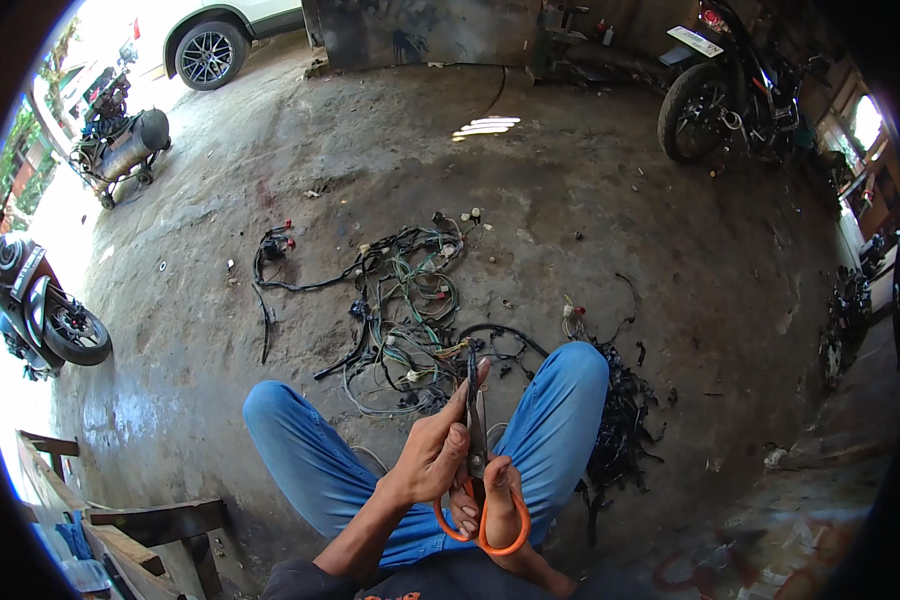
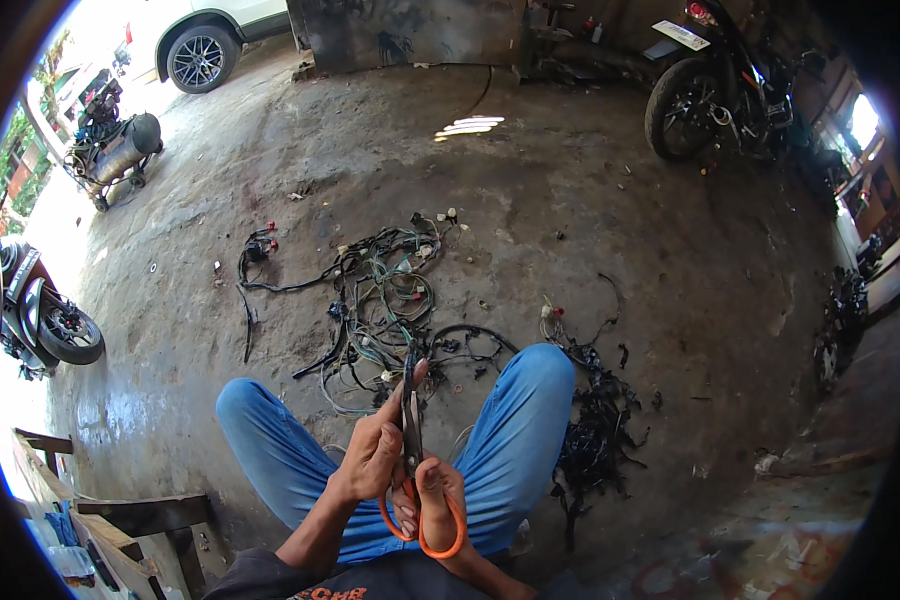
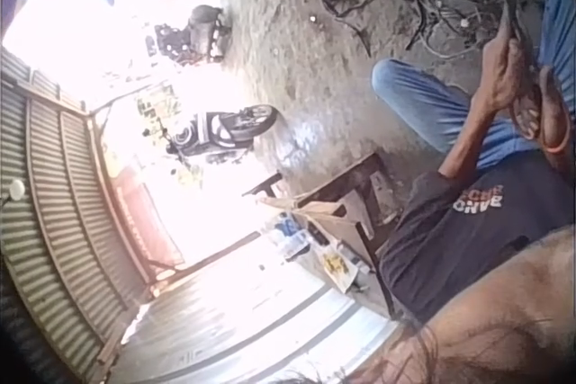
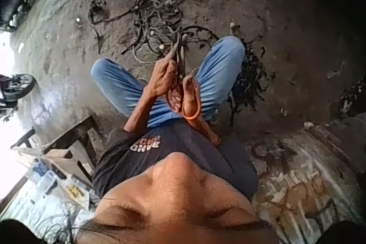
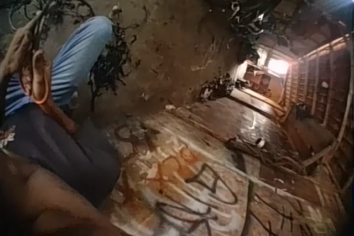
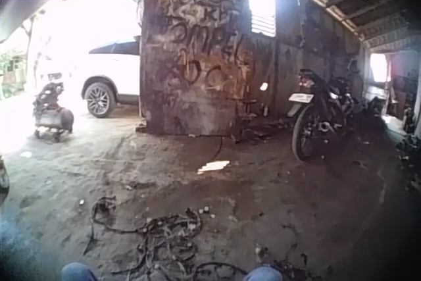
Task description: The recorder is sitting on the floor, cutting and stripping electrical wires on a motorcycle wiring harness using scissors.
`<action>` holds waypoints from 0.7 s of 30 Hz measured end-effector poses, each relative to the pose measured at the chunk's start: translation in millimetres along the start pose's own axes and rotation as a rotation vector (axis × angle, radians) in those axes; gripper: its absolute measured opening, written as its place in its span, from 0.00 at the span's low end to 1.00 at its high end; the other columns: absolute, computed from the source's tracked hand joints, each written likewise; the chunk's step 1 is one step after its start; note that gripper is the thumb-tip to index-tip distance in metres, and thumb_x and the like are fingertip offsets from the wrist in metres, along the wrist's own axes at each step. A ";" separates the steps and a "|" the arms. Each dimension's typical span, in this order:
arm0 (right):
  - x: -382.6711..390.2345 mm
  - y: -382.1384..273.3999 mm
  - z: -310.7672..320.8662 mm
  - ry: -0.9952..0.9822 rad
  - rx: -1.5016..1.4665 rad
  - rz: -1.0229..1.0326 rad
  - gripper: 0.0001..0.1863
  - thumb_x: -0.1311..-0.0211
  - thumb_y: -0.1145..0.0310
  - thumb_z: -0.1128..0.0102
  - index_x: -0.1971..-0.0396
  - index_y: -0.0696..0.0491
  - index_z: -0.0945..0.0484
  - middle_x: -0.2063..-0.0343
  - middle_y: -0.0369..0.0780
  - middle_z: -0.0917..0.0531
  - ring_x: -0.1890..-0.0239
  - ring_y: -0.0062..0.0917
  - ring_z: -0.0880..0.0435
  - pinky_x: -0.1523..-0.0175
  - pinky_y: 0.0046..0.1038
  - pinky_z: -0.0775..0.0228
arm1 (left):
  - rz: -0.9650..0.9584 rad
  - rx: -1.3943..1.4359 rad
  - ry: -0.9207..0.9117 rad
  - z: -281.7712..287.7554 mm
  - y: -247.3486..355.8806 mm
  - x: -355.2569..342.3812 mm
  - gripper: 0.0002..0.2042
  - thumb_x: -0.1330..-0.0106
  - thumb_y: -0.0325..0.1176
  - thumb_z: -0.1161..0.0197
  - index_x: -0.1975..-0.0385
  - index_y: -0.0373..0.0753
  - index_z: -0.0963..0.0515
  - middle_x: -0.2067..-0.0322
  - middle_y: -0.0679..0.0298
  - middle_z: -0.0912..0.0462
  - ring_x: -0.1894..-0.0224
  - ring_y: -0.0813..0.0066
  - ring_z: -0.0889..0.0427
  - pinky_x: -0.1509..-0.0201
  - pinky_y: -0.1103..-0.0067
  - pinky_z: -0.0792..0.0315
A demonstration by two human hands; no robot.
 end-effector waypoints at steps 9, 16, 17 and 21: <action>0.7 -10.9 -3.0 -0.006 -0.056 -0.038 0.33 0.28 0.36 0.58 0.66 0.57 0.29 0.88 0.32 0.35 0.92 0.14 0.39 0.87 0.17 0.45 | 0.053 -0.007 -0.107 6.1 11.2 -2.8 0.38 0.25 0.61 0.59 0.24 0.40 0.50 0.82 0.60 0.25 0.81 0.70 0.18 0.72 0.76 0.24; 2.4 -24.3 15.4 -0.118 0.002 -0.245 0.37 0.32 0.30 0.60 0.70 0.56 0.29 0.91 0.29 0.37 0.94 0.11 0.41 0.89 0.15 0.48 | -0.216 -0.305 -0.090 28.4 -2.1 -4.5 0.36 0.28 0.49 0.41 0.25 0.43 0.45 0.82 0.56 0.25 0.80 0.59 0.20 0.72 0.73 0.27; 1.5 -26.4 17.0 -0.145 0.016 -0.263 0.37 0.32 0.30 0.60 0.70 0.56 0.29 0.91 0.29 0.37 0.94 0.11 0.42 0.89 0.15 0.48 | -0.189 -0.410 -0.138 34.7 0.5 -6.2 0.36 0.31 0.48 0.37 0.26 0.45 0.42 0.83 0.58 0.25 0.81 0.60 0.21 0.73 0.72 0.28; 0.6 -39.3 16.1 -0.199 0.119 -0.294 0.35 0.32 0.32 0.57 0.71 0.55 0.28 0.91 0.29 0.37 0.94 0.10 0.43 0.89 0.14 0.48 | -0.171 -0.588 -0.192 53.7 16.0 -12.7 0.33 0.37 0.49 0.31 0.32 0.47 0.31 0.86 0.62 0.27 0.84 0.63 0.24 0.77 0.70 0.32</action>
Point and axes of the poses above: each hand's wrist, its own x-axis away from the middle knuckle, its own z-axis out of the back of the hand, y = z × x, the point moved 3 cm from there along -x, towards the middle knuckle
